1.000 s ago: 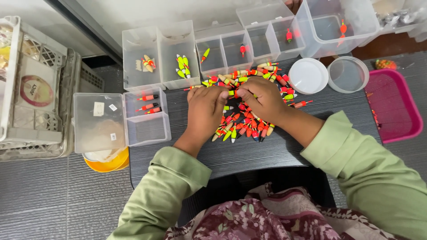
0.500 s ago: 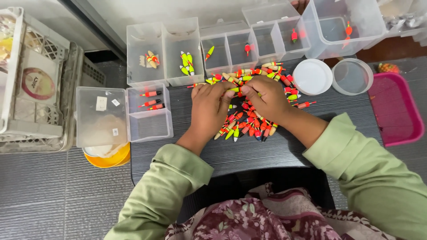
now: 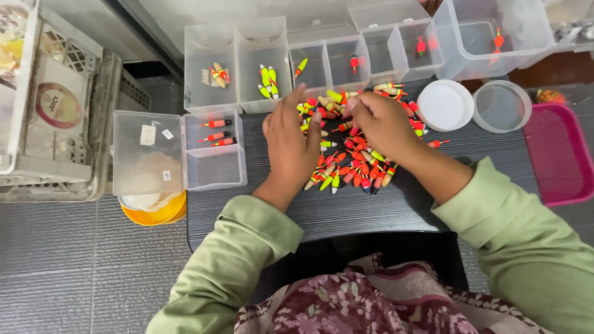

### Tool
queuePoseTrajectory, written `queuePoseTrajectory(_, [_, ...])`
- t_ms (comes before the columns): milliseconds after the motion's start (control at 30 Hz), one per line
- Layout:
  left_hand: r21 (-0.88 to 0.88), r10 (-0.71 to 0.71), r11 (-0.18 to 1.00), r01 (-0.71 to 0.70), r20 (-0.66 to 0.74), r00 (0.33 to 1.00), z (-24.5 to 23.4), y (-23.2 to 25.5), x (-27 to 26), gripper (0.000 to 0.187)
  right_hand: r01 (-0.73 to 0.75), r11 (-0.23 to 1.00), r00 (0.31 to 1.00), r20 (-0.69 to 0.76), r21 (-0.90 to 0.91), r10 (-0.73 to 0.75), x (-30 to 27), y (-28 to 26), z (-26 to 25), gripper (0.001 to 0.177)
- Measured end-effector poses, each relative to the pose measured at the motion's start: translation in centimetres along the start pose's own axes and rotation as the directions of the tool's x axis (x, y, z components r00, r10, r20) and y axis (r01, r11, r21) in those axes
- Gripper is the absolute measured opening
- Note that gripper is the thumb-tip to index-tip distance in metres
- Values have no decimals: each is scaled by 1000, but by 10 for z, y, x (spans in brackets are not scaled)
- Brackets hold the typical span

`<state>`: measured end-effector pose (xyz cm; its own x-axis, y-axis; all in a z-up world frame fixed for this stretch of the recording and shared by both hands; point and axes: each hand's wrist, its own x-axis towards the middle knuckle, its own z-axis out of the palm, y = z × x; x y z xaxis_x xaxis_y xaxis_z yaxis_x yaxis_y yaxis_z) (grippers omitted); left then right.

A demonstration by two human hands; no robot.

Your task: Sorting small, multi-colored fishing floats from a pile into different compartments of plastic storage organizers.

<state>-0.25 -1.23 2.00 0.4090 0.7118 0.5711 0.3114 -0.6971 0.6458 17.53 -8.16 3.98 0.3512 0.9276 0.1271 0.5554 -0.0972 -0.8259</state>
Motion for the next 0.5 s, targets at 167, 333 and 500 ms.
queuePoseTrajectory(167, [15, -97, 995, 98, -44, 994, 3, -5, -3, 48, -148, 983, 987, 86, 107, 139, 29, -16, -1, 25])
queuePoseTrajectory(333, [32, -178, 983, 181, -60, 982, 5, -11, -3, 45, -18, 1000, 993, 119, 21, 15, 28, -21, -10, 41])
queuePoseTrajectory(500, [6, -23, 1000, 24, -69, 997, -6, 0, 4, 47, 239, 839, 955, 276, -489, -112, 7, -10, -25, 22])
